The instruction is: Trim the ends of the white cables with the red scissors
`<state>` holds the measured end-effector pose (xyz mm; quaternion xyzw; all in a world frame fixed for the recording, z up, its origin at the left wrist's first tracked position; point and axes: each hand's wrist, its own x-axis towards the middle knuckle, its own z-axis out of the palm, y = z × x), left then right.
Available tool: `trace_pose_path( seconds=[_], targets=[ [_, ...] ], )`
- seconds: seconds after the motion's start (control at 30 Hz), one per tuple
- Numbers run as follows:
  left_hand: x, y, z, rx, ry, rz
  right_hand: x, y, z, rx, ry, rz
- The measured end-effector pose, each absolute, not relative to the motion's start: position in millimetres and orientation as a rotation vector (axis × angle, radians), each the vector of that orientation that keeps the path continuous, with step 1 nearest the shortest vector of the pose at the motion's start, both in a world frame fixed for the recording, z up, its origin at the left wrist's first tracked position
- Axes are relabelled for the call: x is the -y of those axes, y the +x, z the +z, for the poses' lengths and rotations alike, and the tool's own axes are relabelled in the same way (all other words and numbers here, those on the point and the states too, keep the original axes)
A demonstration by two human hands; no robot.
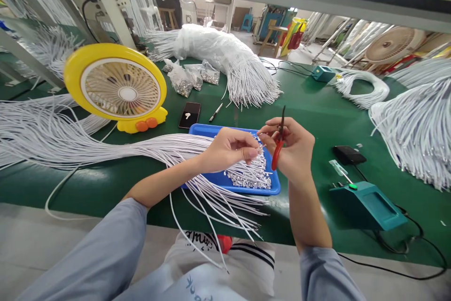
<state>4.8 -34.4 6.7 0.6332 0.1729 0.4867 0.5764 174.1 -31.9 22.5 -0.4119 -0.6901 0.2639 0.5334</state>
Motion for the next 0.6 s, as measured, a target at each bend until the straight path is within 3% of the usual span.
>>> trace_pose_path(
  seconds=[0.23,0.4,0.6],
  targets=[
    [73,12,7,-0.271,1.989,1.146,-26,196,-1,2.145,-1.527,0.574],
    [91,22,-5,-0.087,2.457,1.049,-56,203,-30,2.261,-1.769,0.475],
    [89,31,-19,-0.061,2.803,1.189,-63,206,-39,2.238,-1.946,0.358]
  ],
)
